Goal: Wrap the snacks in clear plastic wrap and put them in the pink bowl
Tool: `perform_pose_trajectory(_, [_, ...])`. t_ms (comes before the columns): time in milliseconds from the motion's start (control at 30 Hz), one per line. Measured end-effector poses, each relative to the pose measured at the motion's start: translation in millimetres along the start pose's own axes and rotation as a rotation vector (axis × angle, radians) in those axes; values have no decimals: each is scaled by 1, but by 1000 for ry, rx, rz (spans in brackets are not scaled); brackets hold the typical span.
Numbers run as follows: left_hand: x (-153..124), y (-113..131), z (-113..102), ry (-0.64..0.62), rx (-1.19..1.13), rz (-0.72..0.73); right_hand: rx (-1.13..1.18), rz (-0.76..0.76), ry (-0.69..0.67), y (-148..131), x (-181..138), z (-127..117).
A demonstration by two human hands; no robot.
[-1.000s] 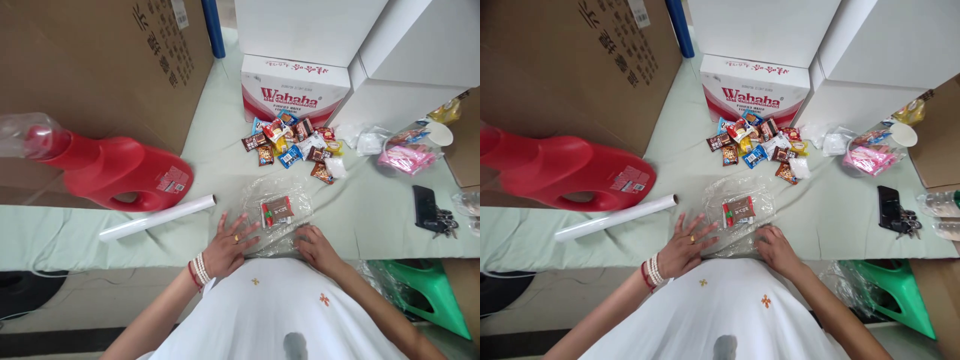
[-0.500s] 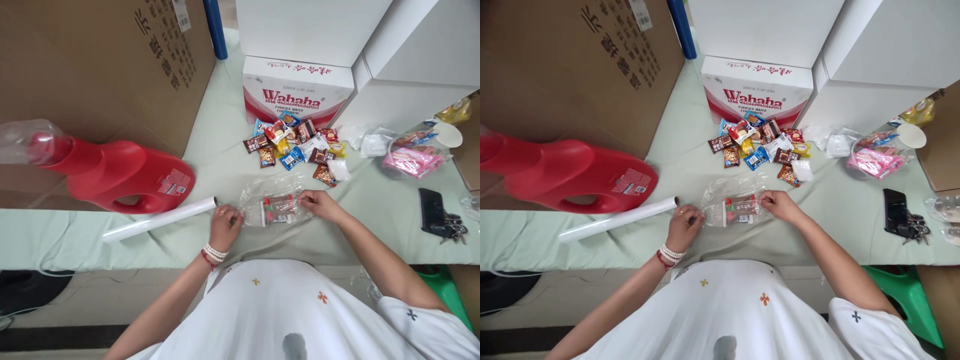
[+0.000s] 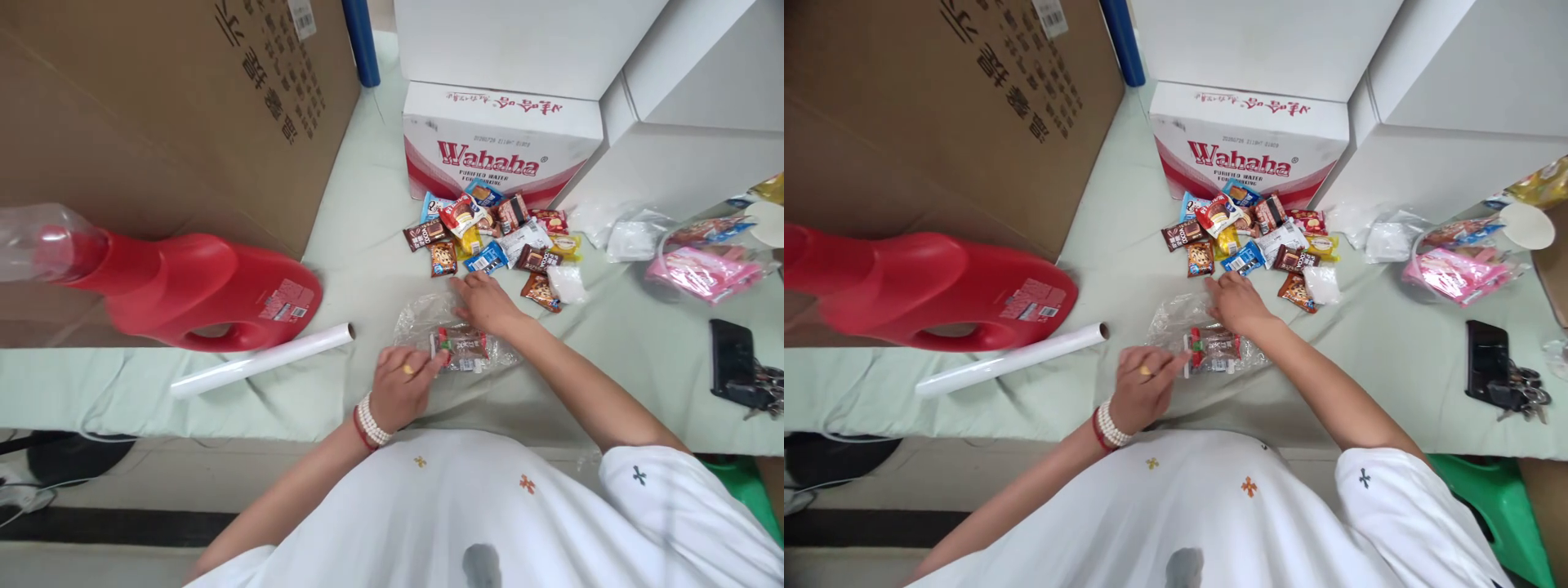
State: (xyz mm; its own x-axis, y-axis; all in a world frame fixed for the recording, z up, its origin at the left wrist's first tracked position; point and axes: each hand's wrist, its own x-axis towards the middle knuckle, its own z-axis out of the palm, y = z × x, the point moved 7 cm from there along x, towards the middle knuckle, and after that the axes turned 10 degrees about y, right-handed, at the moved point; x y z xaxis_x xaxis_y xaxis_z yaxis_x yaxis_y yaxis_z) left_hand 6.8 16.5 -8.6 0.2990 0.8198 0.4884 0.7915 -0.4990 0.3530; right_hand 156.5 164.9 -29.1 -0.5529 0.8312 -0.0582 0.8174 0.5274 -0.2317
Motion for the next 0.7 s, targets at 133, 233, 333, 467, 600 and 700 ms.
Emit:
perform_pose_trajectory(133, [15,10,44,-274,-4,0,121,40,-176,-3,8,9])
perform_pose_trajectory(233, [17,11,55,-297,10,-48,244,10,-86,-7,-7,-11])
perform_pose_trajectory(333, [12,11,55,-286,0,-84,227,-113,34,-23,-40,-25])
perform_pose_trajectory(467, [-2,3,47,-199,-89,-122,73,-310,-58,-55,-89,0])
perform_pose_trajectory(600, [-18,-10,21,-9,-411,-160,16,-381,-108,-70,-109,26])
perform_pose_trajectory(700, [-23,-43,-7,284,-415,-507,8,-367,-68,-71,-111,29])
